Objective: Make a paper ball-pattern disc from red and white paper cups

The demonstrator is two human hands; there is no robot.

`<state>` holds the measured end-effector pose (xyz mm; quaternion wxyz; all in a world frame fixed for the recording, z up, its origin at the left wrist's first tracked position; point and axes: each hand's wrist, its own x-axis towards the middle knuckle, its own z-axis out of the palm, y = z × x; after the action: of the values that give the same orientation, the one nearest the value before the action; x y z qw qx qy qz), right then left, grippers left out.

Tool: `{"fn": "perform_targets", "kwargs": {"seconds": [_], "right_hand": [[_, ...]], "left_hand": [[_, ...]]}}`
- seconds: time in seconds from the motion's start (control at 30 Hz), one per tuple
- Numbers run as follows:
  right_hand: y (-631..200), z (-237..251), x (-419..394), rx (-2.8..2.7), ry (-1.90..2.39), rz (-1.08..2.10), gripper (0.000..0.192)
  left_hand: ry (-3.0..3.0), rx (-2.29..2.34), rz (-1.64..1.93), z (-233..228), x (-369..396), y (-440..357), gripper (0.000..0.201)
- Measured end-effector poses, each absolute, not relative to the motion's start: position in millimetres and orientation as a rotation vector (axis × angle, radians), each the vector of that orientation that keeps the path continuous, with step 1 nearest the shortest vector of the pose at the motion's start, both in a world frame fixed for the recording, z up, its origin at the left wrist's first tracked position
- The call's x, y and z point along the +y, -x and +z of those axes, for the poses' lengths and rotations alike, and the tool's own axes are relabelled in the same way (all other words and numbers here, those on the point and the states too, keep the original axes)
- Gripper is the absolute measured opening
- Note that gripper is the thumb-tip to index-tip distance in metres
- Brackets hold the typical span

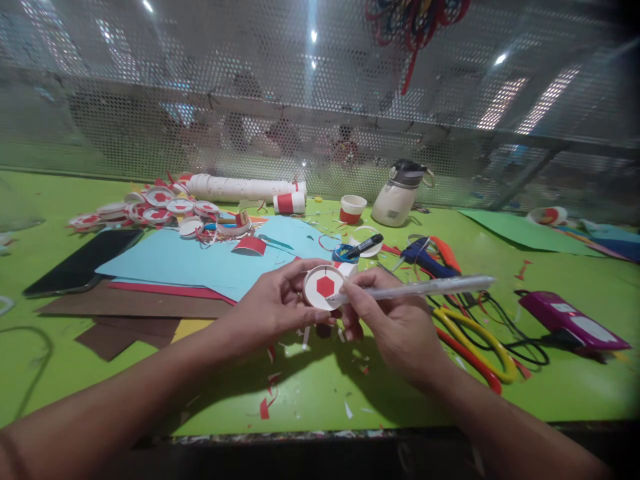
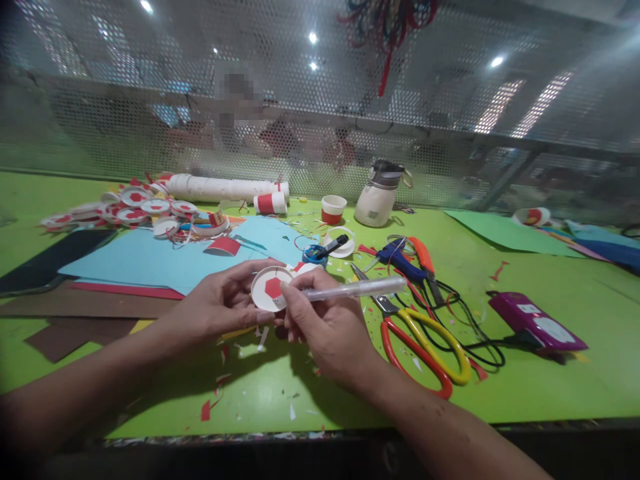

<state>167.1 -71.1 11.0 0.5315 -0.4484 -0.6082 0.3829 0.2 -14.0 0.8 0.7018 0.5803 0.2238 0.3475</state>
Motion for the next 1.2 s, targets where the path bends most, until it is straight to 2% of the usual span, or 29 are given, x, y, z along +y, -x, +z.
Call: {"fn": "perform_targets", "kwargs": {"seconds": [1.2], "right_hand": [[-169.2, 10.5, -72.2, -1.457, 1.085, 0.924, 0.022]], "left_hand": [[-1.280, 0.501, 0.782, 1.7, -16.1, -1.7, 0.056]]}}
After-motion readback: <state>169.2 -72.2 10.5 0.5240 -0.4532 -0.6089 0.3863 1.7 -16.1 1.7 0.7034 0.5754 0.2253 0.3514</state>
